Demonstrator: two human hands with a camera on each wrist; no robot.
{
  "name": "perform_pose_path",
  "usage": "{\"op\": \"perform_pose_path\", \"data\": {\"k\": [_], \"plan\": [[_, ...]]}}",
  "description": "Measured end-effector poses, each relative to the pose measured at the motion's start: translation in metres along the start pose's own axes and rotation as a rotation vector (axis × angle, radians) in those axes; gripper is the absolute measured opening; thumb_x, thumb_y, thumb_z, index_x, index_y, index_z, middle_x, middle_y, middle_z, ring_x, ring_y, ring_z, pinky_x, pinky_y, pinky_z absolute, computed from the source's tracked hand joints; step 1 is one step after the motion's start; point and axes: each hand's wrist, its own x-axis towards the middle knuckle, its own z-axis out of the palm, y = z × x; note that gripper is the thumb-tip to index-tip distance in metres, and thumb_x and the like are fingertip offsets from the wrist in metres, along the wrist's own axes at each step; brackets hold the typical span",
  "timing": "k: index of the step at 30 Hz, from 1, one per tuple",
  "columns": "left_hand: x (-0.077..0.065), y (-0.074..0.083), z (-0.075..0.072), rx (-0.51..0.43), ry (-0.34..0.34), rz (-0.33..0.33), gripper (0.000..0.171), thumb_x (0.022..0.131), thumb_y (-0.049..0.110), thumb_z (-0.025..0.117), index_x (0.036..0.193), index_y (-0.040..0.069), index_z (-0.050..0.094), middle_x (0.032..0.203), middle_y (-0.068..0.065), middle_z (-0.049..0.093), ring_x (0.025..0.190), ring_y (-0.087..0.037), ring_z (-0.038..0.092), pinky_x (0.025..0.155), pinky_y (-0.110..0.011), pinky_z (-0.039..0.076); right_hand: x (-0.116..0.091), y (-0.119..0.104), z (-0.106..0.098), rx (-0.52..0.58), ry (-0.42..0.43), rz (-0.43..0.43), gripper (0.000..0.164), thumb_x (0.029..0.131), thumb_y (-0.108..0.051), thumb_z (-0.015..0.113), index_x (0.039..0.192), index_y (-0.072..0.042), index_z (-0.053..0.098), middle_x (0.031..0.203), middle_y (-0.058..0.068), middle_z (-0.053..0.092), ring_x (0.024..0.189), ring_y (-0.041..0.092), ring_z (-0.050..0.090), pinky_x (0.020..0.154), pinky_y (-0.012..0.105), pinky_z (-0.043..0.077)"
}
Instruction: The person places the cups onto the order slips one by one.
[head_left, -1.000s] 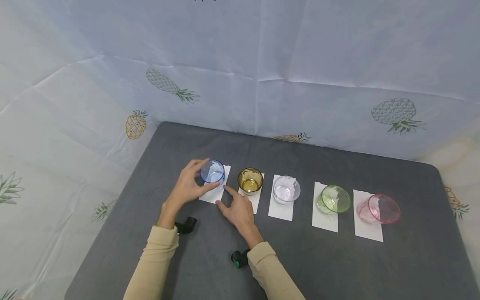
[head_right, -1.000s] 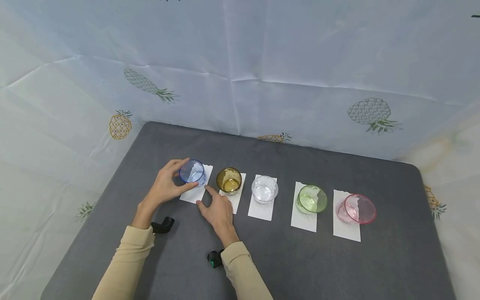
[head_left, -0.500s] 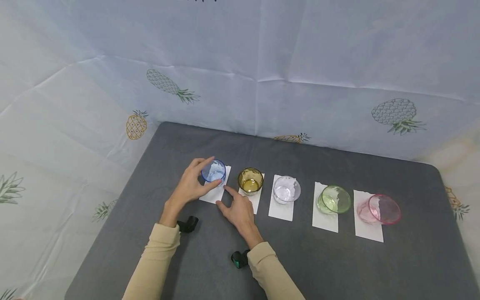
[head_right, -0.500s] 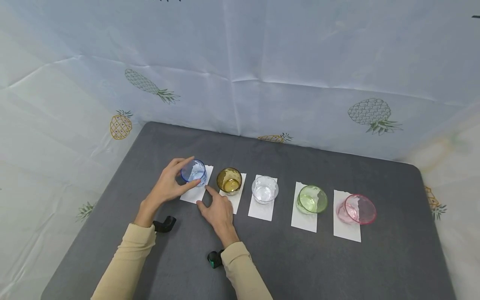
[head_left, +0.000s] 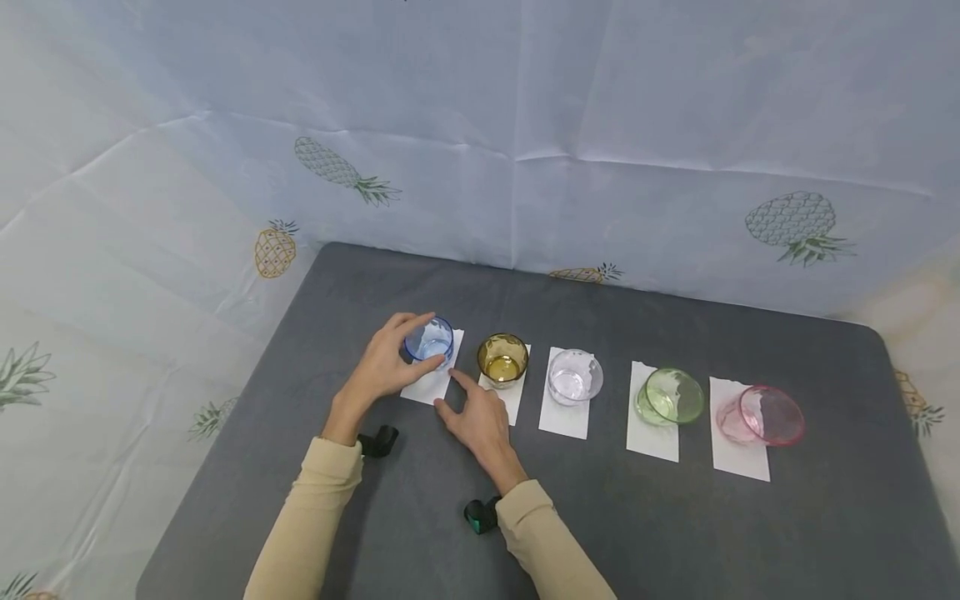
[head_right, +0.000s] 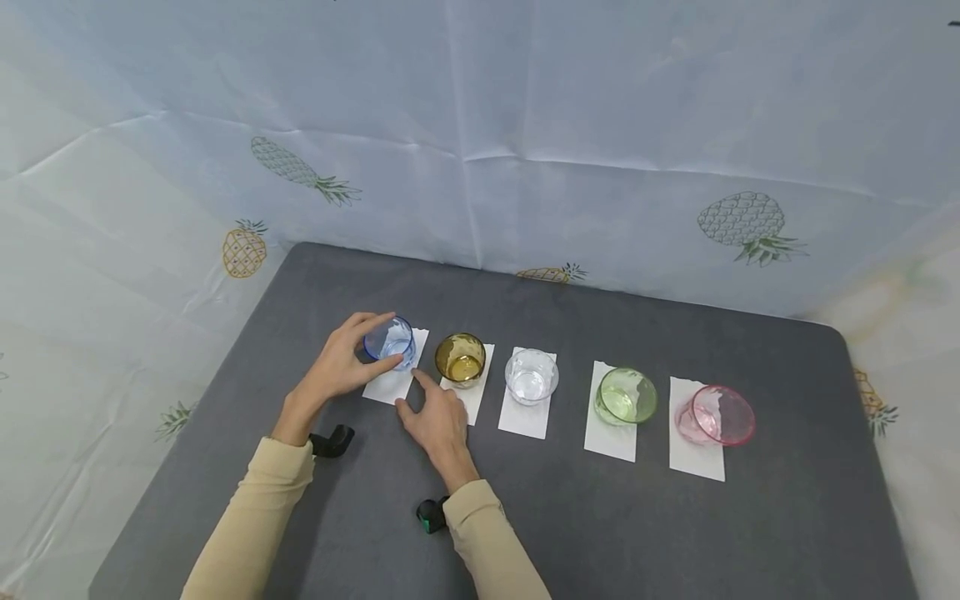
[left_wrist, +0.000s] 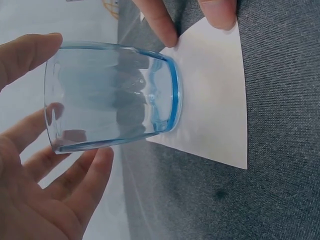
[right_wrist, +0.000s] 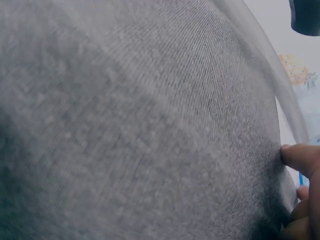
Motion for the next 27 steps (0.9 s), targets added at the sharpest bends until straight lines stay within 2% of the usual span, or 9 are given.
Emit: {"op": "perform_pose_path", "data": {"k": [4, 13, 18, 21, 24, 27], "plan": [[0.001, 0.000, 0.000, 0.002, -0.013, -0.007, 0.072, 0.086, 0.034, 0.081, 0.149, 0.009, 0.054, 0.142, -0.021, 0.055, 0.125, -0.040, 0.059, 0.100, -0.061, 0.051, -0.004, -0.001, 0.002, -0.058, 0.036, -0.032, 0.047, 0.089, -0.036, 0.078, 0.131, -0.016, 0.070, 0.068, 0.011, 0.071, 0.049, 0.010, 0.044, 0.045, 0.027, 0.037], [0.000, -0.005, -0.001, 0.005, -0.016, -0.003, 0.073, 0.087, 0.035, 0.080, 0.150, 0.010, 0.052, 0.144, -0.021, 0.054, 0.128, -0.041, 0.058, 0.102, -0.063, 0.050, -0.004, -0.005, 0.006, -0.075, 0.016, -0.023, 0.043, 0.092, -0.035, 0.075, 0.130, -0.015, 0.070, 0.065, 0.011, 0.069, 0.047, 0.009, 0.039, 0.042, 0.025, 0.031], [-0.004, -0.010, 0.003, -0.007, 0.022, 0.000, 0.073, 0.088, 0.031, 0.080, 0.151, 0.009, 0.051, 0.144, -0.022, 0.052, 0.130, -0.041, 0.056, 0.104, -0.063, 0.048, -0.015, -0.004, 0.003, -0.066, -0.003, -0.086, 0.036, 0.094, -0.034, 0.073, 0.125, -0.015, 0.074, 0.067, 0.009, 0.073, 0.047, 0.006, 0.043, 0.042, 0.025, 0.036], [-0.006, -0.011, 0.005, -0.010, 0.042, 0.001, 0.075, 0.088, 0.031, 0.079, 0.153, 0.009, 0.049, 0.145, -0.022, 0.051, 0.132, -0.041, 0.054, 0.106, -0.063, 0.047, -0.029, 0.000, -0.003, -0.061, 0.001, -0.124, 0.032, 0.094, -0.035, 0.072, 0.120, -0.016, 0.076, 0.056, 0.000, 0.065, 0.046, 0.002, 0.036, 0.042, 0.022, 0.033], [-0.007, -0.010, 0.005, -0.004, 0.048, 0.006, 0.080, 0.089, 0.034, 0.077, 0.157, 0.009, 0.042, 0.149, -0.021, 0.049, 0.136, -0.041, 0.051, 0.108, -0.064, 0.045, -0.043, 0.005, -0.014, -0.066, 0.019, -0.152, 0.030, 0.094, -0.037, 0.072, 0.117, -0.020, 0.078, 0.044, -0.011, 0.041, 0.043, -0.002, 0.024, 0.040, 0.019, 0.023], [-0.009, -0.007, 0.003, 0.020, 0.069, -0.005, 0.087, 0.088, 0.038, 0.077, 0.160, 0.013, 0.036, 0.154, -0.020, 0.045, 0.141, -0.041, 0.047, 0.111, -0.067, 0.041, -0.054, 0.011, -0.032, -0.086, 0.084, -0.214, 0.028, 0.092, -0.038, 0.074, 0.114, -0.021, 0.079, 0.046, -0.017, 0.030, 0.043, -0.005, 0.019, 0.041, 0.016, 0.017]]}}
